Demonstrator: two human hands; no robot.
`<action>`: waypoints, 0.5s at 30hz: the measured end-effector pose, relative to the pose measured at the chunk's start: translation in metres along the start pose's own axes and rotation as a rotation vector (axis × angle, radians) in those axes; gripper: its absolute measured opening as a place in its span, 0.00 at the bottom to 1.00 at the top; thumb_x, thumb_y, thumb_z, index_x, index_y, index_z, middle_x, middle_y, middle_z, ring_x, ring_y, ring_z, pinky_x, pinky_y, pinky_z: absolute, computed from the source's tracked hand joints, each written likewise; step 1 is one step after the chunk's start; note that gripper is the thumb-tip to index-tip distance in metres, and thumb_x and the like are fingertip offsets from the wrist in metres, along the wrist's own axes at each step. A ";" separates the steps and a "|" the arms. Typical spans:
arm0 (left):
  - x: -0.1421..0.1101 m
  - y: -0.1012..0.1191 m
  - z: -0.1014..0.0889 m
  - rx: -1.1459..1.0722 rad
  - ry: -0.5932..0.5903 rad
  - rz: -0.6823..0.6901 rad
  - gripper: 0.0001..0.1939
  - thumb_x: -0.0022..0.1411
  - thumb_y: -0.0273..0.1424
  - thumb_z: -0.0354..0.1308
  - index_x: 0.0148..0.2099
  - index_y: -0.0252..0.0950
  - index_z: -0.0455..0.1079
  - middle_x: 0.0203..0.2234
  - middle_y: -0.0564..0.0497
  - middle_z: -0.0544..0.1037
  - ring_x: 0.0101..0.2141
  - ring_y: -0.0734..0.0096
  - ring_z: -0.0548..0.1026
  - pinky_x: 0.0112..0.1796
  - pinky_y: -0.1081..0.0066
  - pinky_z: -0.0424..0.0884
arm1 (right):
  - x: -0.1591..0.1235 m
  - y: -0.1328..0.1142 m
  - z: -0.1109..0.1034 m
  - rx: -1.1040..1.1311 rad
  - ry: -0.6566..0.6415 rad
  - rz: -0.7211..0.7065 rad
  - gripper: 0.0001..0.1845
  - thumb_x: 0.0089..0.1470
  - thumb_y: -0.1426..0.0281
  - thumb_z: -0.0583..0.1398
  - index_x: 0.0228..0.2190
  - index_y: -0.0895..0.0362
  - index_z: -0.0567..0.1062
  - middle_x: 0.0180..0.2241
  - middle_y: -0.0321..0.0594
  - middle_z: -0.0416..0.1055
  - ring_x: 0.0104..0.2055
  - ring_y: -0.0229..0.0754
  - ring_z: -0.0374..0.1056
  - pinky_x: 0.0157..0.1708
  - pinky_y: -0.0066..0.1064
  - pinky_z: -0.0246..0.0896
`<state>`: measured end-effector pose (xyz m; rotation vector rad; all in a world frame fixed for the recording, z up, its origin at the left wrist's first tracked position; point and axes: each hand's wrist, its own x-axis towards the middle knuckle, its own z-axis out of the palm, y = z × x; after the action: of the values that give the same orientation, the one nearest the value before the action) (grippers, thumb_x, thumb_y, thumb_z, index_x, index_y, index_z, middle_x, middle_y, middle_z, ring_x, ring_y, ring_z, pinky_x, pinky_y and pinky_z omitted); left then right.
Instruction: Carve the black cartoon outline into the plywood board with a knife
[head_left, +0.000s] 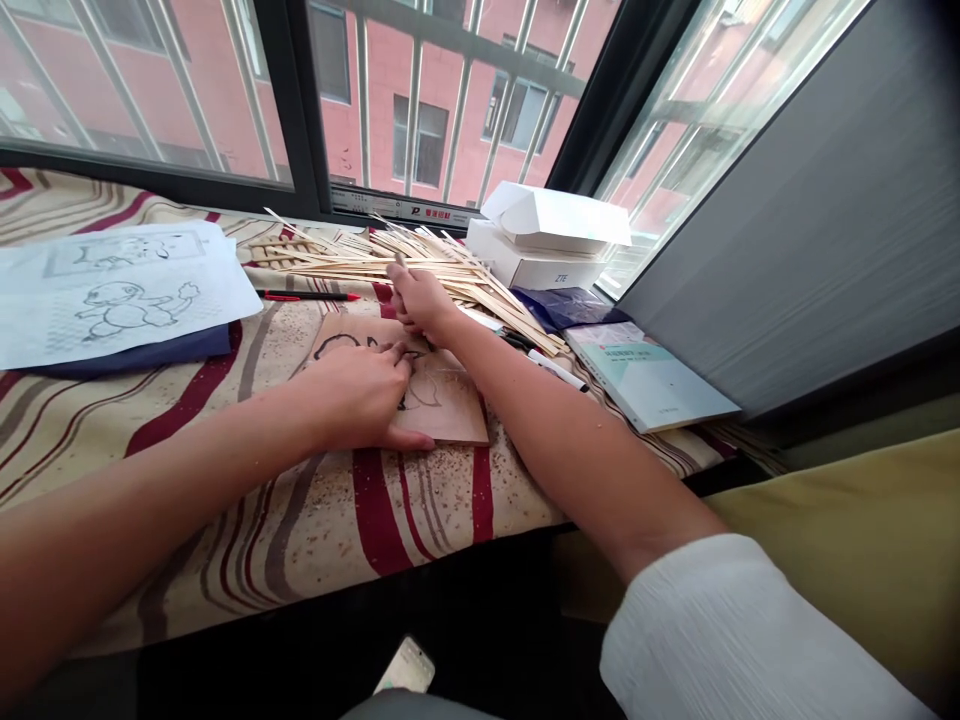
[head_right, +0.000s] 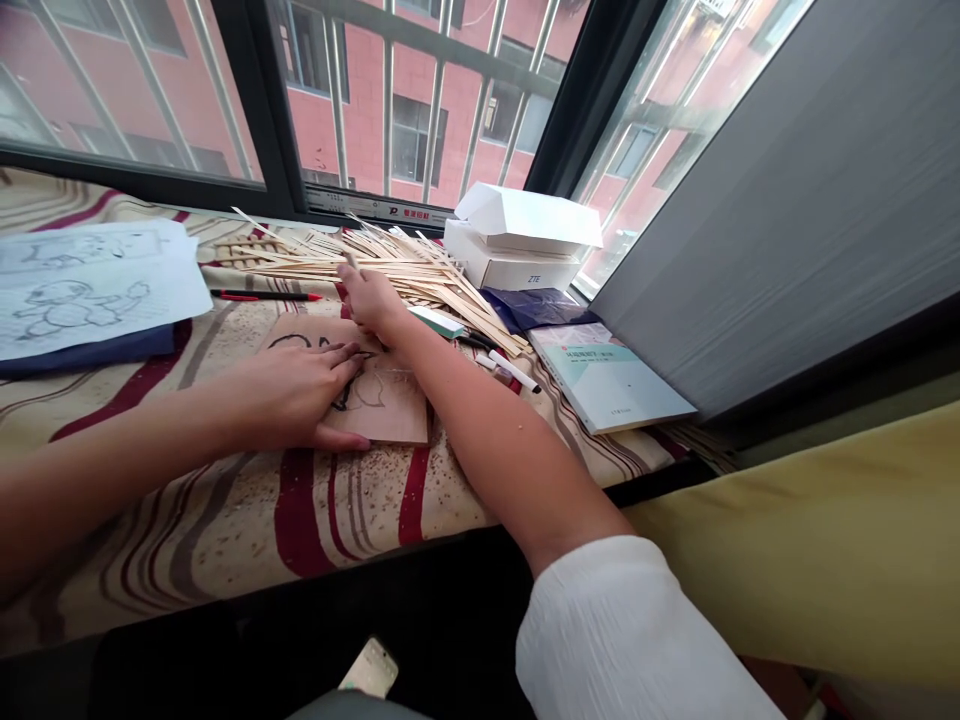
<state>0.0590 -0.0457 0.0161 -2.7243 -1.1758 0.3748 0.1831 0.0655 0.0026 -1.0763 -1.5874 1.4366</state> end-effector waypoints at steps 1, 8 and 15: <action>0.000 0.000 -0.001 -0.005 -0.005 -0.003 0.54 0.63 0.66 0.53 0.68 0.20 0.67 0.68 0.22 0.66 0.64 0.37 0.71 0.59 0.53 0.69 | -0.004 -0.001 0.000 0.052 -0.056 -0.026 0.23 0.75 0.56 0.50 0.28 0.51 0.52 0.16 0.22 0.46 0.16 0.31 0.37 0.15 0.24 0.33; -0.001 0.001 -0.002 -0.011 0.003 0.000 0.52 0.64 0.64 0.55 0.68 0.20 0.66 0.68 0.22 0.66 0.66 0.38 0.69 0.60 0.53 0.68 | -0.013 -0.005 0.003 0.095 -0.223 -0.041 0.21 0.76 0.61 0.50 0.29 0.51 0.53 0.14 0.20 0.45 0.15 0.30 0.34 0.13 0.21 0.31; -0.001 0.000 0.003 -0.020 0.002 -0.017 0.53 0.63 0.66 0.54 0.70 0.25 0.66 0.70 0.26 0.64 0.67 0.38 0.67 0.61 0.53 0.67 | -0.019 -0.009 -0.010 0.026 0.008 -0.219 0.24 0.74 0.58 0.53 0.26 0.52 0.55 0.15 0.24 0.50 0.15 0.30 0.42 0.13 0.23 0.37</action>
<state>0.0576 -0.0458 0.0137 -2.7292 -1.2083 0.3605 0.1989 0.0520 0.0131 -0.8628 -1.6219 1.3000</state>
